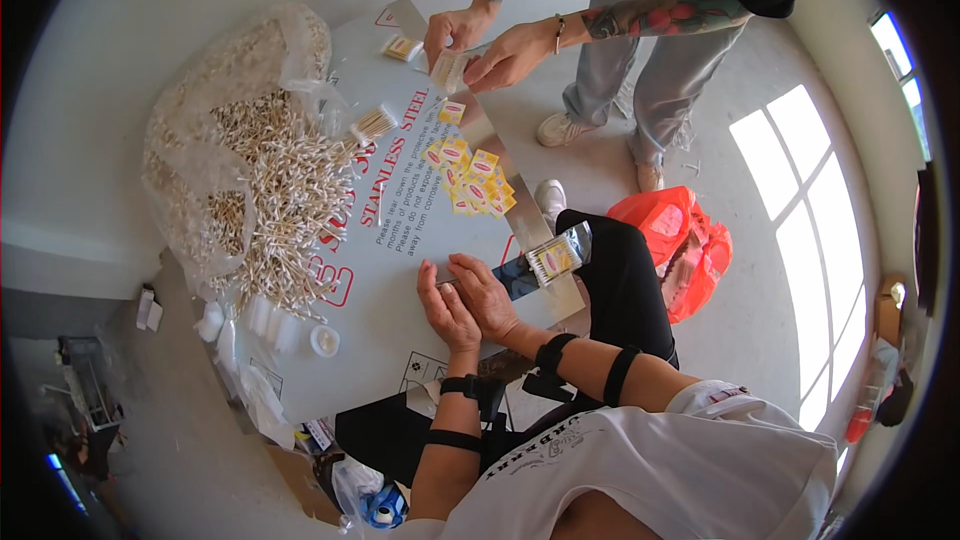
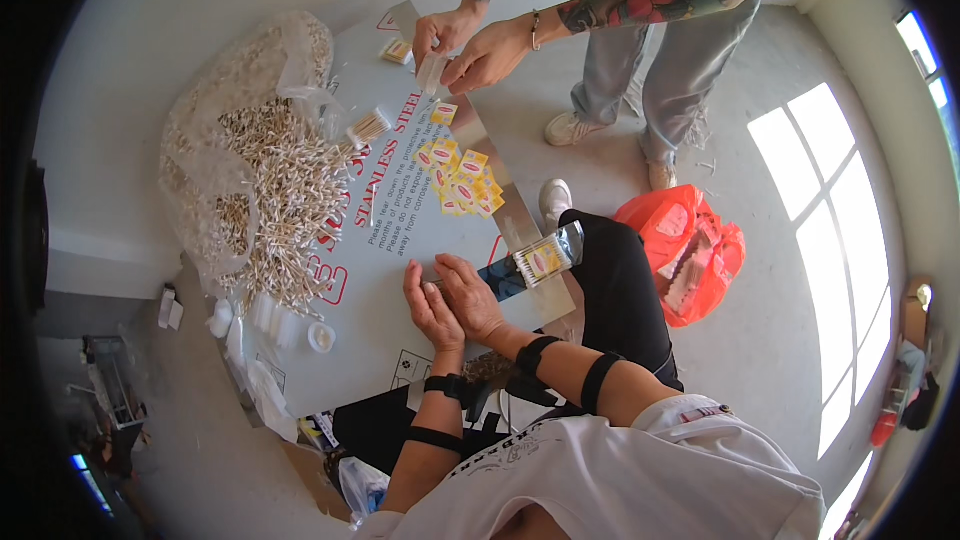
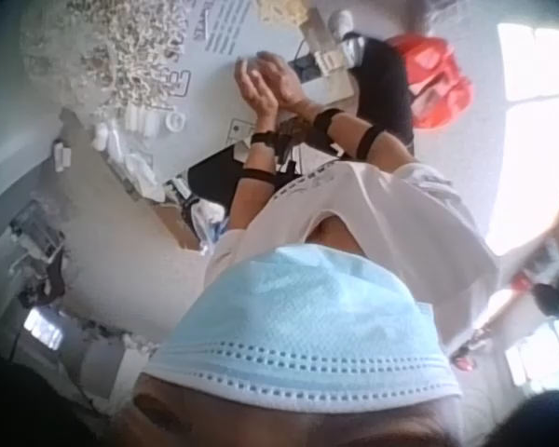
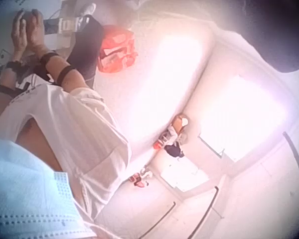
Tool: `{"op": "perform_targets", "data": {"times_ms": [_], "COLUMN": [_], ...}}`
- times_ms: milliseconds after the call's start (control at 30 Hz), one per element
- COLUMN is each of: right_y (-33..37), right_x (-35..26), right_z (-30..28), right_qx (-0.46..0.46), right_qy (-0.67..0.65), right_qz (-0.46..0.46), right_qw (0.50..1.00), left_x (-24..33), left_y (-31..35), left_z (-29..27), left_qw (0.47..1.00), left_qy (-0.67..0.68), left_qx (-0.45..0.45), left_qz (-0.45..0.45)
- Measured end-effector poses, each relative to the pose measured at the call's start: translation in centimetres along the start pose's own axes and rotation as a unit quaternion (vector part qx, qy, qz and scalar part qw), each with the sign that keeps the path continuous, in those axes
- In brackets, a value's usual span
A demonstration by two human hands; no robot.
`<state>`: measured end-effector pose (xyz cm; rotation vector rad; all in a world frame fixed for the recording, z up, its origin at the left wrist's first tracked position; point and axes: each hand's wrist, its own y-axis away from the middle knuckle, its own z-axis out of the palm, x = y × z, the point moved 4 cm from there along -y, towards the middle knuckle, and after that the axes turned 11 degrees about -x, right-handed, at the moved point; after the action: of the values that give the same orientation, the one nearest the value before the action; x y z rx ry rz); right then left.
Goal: The recorder is counting and arranging cotton swabs into small plastic containers and sealing them with stickers.
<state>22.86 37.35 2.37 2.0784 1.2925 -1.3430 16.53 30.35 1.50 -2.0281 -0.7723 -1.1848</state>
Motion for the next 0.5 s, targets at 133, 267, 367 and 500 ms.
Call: {"op": "perform_targets", "data": {"times_ms": [133,267,367,500], "right_y": [0.05,0.05,0.05,-0.02], "right_x": [0.04,0.13,0.03,-0.09], "right_z": [0.06,0.21,0.18,-0.02], "right_qx": [0.002,0.003,0.001,-0.001], "right_qy": [-0.004,-0.002,-0.002,0.004], "right_qz": [-0.003,-0.001,-0.002,-0.022], "right_qw": [1.000,1.000,1.000,1.000], "left_x": [-0.06,-0.11,-0.09,0.11], "left_y": [0.06,0.03,0.05,0.02], "left_z": [-0.01,-0.06,-0.13,-0.02], "left_qw": [1.000,1.000,1.000,1.000], "left_qy": [-0.007,-0.009,-0.008,-0.001], "left_qx": [0.000,-0.001,-0.005,-0.006], "left_qz": [0.002,0.006,0.001,-0.004]}}
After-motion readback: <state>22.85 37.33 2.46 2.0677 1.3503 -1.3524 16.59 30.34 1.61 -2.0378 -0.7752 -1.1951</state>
